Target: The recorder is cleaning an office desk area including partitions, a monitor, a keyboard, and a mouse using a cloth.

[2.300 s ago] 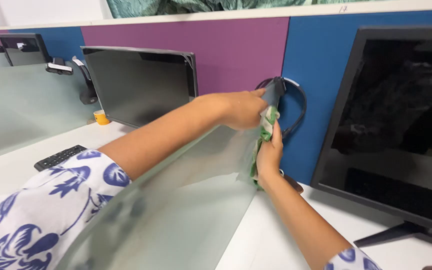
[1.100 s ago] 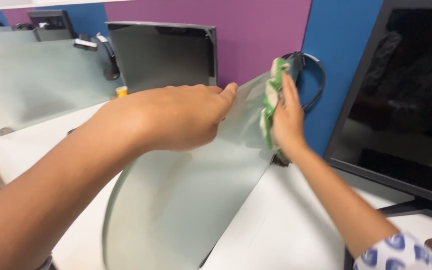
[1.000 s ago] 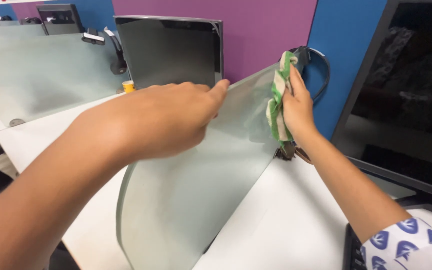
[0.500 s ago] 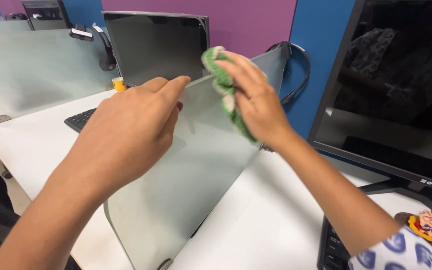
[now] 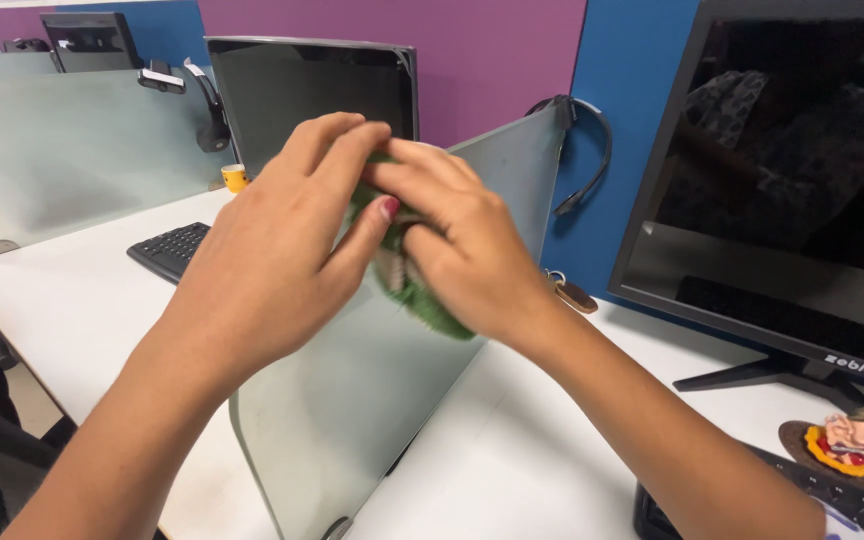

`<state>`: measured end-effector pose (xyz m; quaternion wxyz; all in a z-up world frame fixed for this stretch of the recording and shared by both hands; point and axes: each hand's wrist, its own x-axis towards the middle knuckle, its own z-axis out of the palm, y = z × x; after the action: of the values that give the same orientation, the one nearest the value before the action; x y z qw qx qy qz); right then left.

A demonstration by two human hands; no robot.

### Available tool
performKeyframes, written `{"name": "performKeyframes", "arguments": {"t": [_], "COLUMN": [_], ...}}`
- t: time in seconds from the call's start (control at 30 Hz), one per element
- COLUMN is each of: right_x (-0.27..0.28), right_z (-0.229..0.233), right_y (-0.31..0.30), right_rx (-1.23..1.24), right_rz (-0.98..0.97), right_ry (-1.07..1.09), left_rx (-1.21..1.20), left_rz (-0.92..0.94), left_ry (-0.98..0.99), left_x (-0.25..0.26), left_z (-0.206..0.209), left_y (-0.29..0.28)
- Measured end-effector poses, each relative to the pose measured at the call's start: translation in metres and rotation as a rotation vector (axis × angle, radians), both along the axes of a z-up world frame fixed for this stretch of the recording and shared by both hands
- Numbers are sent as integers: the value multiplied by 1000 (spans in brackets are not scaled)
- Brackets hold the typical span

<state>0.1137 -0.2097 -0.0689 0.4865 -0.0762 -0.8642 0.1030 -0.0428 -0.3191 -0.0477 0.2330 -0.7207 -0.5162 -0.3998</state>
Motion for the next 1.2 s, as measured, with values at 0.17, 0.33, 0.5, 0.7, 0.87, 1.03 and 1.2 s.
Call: {"name": "performKeyframes", "arguments": {"t": [0.17,0.33,0.5,0.7,0.87,1.03,1.2], "right_x": [5,2,-10,-21,-28,-22,-13], "right_z": [1,1,1,-15,-45,-88,-137], "right_y": [27,49,-1,-50,-65,-63,-46], "right_rx": [45,-57,29,334,600,815,931], "right_rz": [-30,-121,-131,-93,-145,-89,116], "right_ry": [-48,52,24,0,-8,-81,-292], "left_rx": [83,112,106,192,217,412,235], "left_rz": [36,-52,-185,-317,-316,-164,-41], "left_ry": [-2,-135,-265,-395,-586,-485,-386], "left_x": [-2,-8,-7,-7,-3,-4,4], "left_z": [-14,-35,-56,-85,-105,-115,-110], "left_y": [-5,-17,-33,-38,-48,-60,-69]}}
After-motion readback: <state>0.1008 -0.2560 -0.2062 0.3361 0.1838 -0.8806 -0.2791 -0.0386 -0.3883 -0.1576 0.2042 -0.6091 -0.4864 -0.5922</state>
